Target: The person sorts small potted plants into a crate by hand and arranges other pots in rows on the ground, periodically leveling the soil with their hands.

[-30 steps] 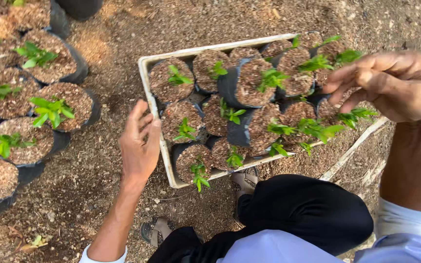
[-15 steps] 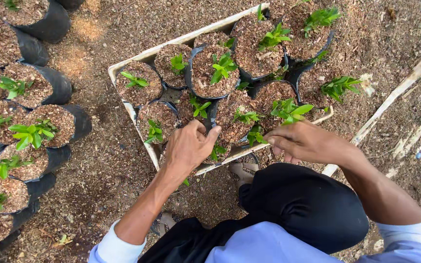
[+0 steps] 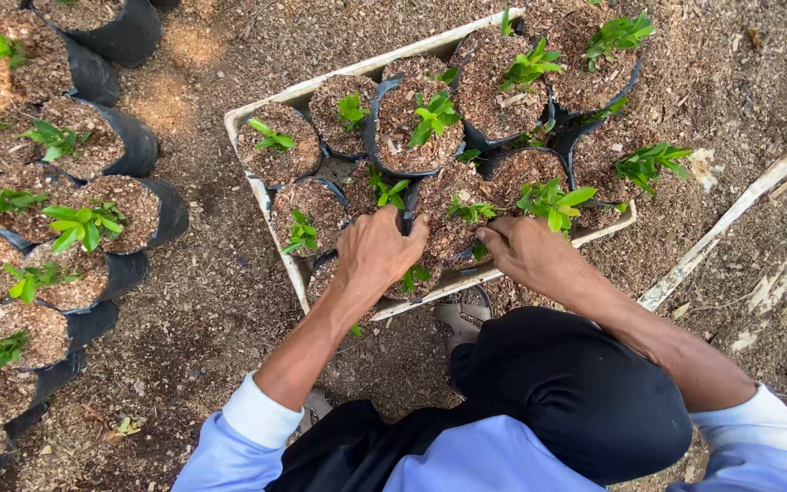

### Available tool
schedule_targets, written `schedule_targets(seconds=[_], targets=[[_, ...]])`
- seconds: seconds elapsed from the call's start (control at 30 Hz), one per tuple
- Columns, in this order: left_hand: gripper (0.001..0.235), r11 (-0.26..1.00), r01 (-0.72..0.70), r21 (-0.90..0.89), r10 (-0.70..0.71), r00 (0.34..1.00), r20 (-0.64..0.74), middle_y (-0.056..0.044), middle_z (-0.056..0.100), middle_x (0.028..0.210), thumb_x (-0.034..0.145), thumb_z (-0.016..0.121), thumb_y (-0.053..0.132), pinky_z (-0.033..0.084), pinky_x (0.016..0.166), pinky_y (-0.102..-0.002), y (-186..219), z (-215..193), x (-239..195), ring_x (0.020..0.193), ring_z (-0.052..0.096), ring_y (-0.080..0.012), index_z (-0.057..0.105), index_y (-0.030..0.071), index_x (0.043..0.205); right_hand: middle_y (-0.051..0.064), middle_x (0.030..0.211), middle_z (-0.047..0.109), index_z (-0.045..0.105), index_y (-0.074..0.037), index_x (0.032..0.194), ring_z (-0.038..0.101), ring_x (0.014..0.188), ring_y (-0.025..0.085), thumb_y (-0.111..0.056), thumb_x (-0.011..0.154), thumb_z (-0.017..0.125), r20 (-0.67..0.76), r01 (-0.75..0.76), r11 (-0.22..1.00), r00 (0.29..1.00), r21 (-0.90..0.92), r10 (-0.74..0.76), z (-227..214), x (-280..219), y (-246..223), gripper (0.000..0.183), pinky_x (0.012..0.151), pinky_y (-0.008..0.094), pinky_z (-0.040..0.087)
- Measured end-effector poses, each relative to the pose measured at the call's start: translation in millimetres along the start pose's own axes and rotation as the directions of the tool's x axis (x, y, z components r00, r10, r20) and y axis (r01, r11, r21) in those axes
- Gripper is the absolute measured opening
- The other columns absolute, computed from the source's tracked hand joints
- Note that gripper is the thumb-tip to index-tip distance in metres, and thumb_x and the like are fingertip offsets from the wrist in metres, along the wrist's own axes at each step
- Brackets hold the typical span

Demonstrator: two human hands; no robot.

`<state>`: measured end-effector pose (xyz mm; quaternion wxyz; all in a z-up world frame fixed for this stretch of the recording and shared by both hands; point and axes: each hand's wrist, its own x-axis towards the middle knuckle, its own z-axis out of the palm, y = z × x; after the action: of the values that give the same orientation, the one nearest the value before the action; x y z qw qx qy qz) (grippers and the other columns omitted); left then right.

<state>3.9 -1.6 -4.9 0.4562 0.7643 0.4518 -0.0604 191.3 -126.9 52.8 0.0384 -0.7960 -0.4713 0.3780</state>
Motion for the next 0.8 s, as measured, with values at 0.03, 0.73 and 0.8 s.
schedule_targets(seconds=[0.03, 0.73, 0.8], targets=[[0.044, 1.0, -0.017, -0.007, 0.017, 1.0, -0.012, -0.008, 0.061, 0.051, 0.093, 0.059, 0.038, 0.051, 0.044, -0.042, -1.8, 2.3, 0.2, 0.041, 0.058, -0.0205, 0.068, -0.005, 0.096, 0.022, 0.065, 0.067, 0.071, 0.0, 0.098, 0.069, 0.06, 0.039, -0.033, 0.102, 0.053, -0.004, 0.01, 1.0, 1.0, 0.003, -0.01, 1.8, 0.4, 0.3, 0.038, 0.065, 0.053, 0.054], [0.027, 0.969, -0.149, -0.198, 0.122, 0.982, -0.143, -0.006, 0.059, 0.051, 0.09, 0.053, 0.024, 0.047, 0.037, -0.044, -61.0, 6.4, -52.5, 0.039, 0.054, -0.0181, 0.065, 0.003, 0.077, 0.022, 0.051, 0.063, 0.07, 0.002, 0.094, 0.06, 0.042, 0.027, -0.021, 0.093, 0.063, -0.06, 0.068, 0.962, 0.994, -0.263, -0.087, 15.6, 26.9, -24.0, 0.024, 0.047, 0.044, 0.05], [0.028, 0.961, -0.167, -0.22, 0.138, 0.98, -0.143, -0.005, 0.057, 0.049, 0.09, 0.053, 0.023, 0.044, 0.036, -0.04, -61.1, -7.3, -66.7, 0.037, 0.052, -0.0159, 0.065, 0.003, 0.074, 0.014, 0.057, 0.062, 0.067, 0.001, 0.086, 0.055, 0.04, 0.02, -0.015, 0.091, 0.061, -0.031, 0.294, 0.802, 0.932, -0.521, -0.362, 5.3, 16.5, -35.7, 0.018, 0.04, 0.039, 0.047]])
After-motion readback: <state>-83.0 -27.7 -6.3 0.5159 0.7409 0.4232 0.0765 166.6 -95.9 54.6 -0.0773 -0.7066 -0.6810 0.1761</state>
